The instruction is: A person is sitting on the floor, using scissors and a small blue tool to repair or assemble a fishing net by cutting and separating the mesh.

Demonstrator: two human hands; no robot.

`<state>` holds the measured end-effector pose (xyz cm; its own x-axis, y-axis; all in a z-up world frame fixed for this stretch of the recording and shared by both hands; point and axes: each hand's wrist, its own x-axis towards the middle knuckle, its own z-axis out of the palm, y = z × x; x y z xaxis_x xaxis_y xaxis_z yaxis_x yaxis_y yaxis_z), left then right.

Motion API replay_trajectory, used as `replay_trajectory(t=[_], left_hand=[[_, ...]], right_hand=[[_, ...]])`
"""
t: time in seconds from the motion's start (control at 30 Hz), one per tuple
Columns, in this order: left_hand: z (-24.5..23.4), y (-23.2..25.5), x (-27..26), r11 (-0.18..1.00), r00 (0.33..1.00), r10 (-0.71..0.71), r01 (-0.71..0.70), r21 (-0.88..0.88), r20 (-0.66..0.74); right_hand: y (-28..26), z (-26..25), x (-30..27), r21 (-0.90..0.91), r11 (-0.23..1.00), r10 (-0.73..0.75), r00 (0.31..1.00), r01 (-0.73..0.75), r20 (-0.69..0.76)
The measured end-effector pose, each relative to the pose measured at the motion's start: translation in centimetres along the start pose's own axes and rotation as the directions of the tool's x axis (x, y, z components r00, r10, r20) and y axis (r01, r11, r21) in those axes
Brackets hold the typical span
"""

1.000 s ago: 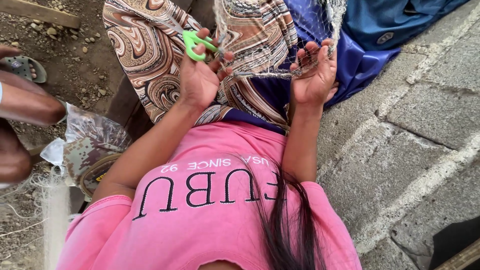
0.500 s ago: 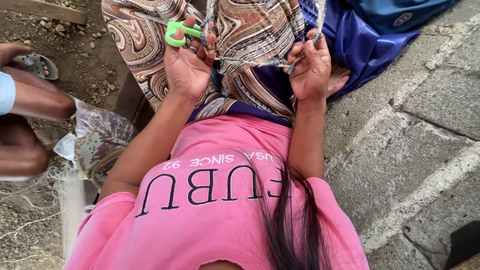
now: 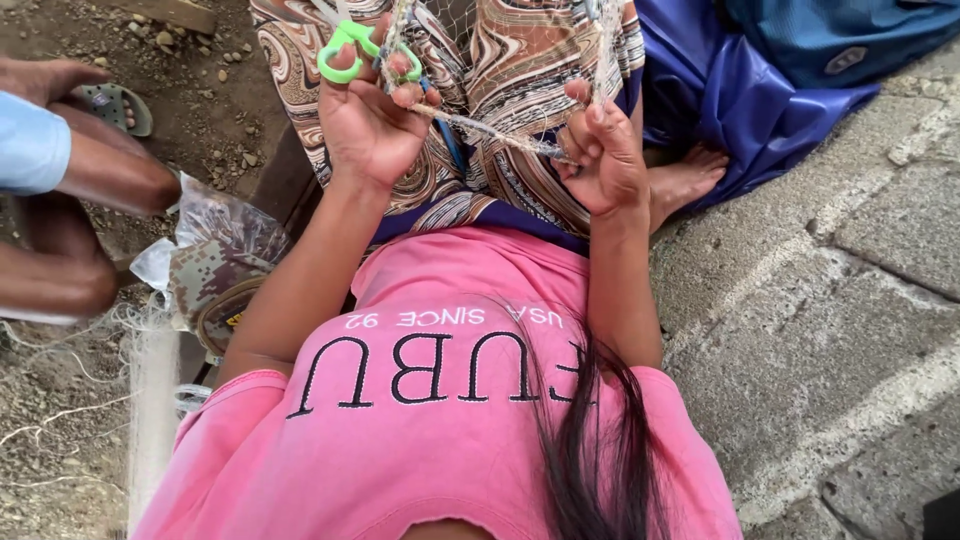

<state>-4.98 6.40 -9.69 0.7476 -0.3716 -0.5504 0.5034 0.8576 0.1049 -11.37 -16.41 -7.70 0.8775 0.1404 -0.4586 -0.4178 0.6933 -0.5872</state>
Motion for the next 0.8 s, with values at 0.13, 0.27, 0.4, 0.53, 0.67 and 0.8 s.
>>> replay_trajectory(t=[0.13,0.27,0.4,0.53,0.67,0.8], left_hand=[[-0.3,1.0,-0.2,0.999,0.991,0.034,-0.029,-0.036,0.133],[0.3,1.0,-0.8,0.991,0.985,0.131,-0.13,-0.02,0.108],[0.4,0.8,-1.3,0.992,0.983,0.126,-0.127,-0.004,0.135],[0.2,0.9,-1.8,0.995,0.987,0.1,-0.102,0.011,0.127],[-0.2,0.9,-2.0,0.992,0.982,0.124,-0.123,-0.01,0.143],[-0.2,1.1,-2.0,0.992,0.983,0.122,-0.126,0.026,0.138]], right_hand=[[0.0,1.0,0.2,0.021,0.995,-0.1,0.995,0.1,0.021],[-0.2,1.1,-0.1,0.139,0.98,-0.135,0.988,0.145,-0.081],[0.2,0.7,0.1,0.168,0.968,-0.169,0.98,0.184,-0.1],[0.7,0.5,0.5,0.08,0.972,-0.2,0.956,0.221,-0.215],[1.4,0.2,1.0,0.143,0.917,-0.336,0.913,0.373,-0.23],[1.2,2.3,1.7,0.359,0.861,-0.352,0.931,0.361,-0.093]])
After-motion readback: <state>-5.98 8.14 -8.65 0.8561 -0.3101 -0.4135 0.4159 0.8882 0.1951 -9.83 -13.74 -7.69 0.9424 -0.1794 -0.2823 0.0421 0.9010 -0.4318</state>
